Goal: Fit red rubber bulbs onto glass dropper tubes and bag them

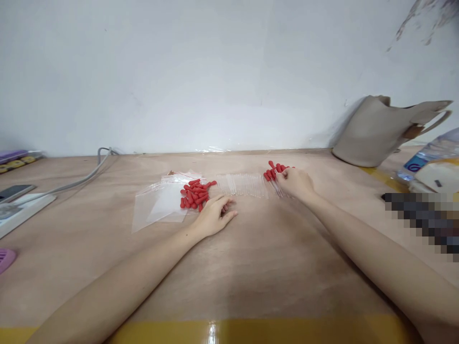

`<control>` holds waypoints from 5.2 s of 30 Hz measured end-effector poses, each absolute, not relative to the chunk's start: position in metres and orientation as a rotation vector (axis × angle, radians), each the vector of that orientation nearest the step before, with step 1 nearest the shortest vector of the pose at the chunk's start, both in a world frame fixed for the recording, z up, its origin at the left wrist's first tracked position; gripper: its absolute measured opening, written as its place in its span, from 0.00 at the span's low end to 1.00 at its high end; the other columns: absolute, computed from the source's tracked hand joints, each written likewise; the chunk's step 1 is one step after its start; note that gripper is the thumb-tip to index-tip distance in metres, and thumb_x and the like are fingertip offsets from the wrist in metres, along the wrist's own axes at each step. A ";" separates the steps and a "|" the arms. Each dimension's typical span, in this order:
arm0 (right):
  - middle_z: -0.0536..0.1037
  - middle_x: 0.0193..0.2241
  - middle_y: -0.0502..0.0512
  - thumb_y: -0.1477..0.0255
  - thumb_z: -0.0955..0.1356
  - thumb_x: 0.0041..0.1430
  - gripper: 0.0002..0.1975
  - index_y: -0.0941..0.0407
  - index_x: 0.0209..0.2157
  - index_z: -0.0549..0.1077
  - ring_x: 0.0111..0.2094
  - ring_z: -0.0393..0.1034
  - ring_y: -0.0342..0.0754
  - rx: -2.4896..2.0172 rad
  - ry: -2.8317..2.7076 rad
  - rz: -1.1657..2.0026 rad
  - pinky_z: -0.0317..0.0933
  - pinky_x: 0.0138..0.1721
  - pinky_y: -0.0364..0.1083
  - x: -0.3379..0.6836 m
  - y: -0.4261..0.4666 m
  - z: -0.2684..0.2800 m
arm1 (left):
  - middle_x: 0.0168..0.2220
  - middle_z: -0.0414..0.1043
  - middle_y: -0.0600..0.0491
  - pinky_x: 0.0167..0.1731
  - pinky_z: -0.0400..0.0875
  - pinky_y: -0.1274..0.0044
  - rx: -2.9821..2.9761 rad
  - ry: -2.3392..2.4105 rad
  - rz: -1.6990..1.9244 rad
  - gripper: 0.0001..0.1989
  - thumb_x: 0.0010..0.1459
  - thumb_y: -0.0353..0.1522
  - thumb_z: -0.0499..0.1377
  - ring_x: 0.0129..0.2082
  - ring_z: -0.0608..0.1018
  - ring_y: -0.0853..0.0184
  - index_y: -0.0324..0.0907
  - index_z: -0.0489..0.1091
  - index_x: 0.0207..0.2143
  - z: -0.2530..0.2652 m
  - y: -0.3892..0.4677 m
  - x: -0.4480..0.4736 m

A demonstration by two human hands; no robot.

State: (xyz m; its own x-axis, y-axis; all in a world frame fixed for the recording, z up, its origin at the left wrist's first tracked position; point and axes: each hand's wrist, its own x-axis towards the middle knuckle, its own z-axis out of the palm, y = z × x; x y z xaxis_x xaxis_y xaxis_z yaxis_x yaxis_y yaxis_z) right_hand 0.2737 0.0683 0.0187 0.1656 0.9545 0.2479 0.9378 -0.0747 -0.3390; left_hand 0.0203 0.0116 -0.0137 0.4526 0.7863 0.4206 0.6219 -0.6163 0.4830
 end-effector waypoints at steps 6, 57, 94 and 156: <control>0.71 0.23 0.57 0.68 0.58 0.54 0.14 0.59 0.23 0.69 0.28 0.65 0.49 -2.107 -1.850 -0.186 0.48 0.35 0.49 0.268 0.074 0.007 | 0.31 0.69 0.51 0.30 0.68 0.77 2.441 1.210 0.893 0.09 0.52 0.31 0.58 0.28 0.71 0.70 0.38 0.69 0.37 -0.013 0.012 0.021; 0.74 0.32 0.56 0.73 0.57 0.61 0.11 0.56 0.38 0.69 0.36 0.67 0.48 -0.947 -2.201 -0.036 0.57 0.38 0.48 0.226 0.023 -0.026 | 0.31 0.70 0.50 0.30 0.64 0.75 2.414 1.958 0.480 0.08 0.50 0.35 0.56 0.31 0.72 0.62 0.42 0.72 0.29 0.038 0.103 -0.075; 0.74 0.27 0.51 0.72 0.58 0.60 0.09 0.57 0.33 0.68 0.26 0.65 0.42 -0.841 -2.313 -0.026 0.49 0.37 0.46 0.227 0.013 -0.021 | 0.31 0.72 0.53 0.30 0.66 0.78 2.263 1.240 0.914 0.09 0.58 0.33 0.52 0.30 0.72 0.68 0.40 0.70 0.35 -0.003 0.002 0.014; 0.73 0.26 0.56 0.71 0.56 0.62 0.14 0.59 0.31 0.70 0.28 0.65 0.45 -0.881 -2.411 0.048 0.56 0.30 0.43 0.219 0.014 -0.023 | 0.32 0.77 0.52 0.32 0.70 0.78 2.465 1.120 0.941 0.07 0.54 0.30 0.59 0.31 0.77 0.68 0.40 0.74 0.35 -0.001 -0.002 0.013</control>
State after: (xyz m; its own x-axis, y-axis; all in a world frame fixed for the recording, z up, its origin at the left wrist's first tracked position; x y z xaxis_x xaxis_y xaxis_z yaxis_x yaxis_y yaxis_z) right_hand 0.2194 0.0136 -0.0230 -0.6227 0.6031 0.4985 0.5829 0.7826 -0.2187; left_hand 0.0134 -0.0018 -0.0007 0.4891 0.7487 0.4474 0.5700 -0.6626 0.4858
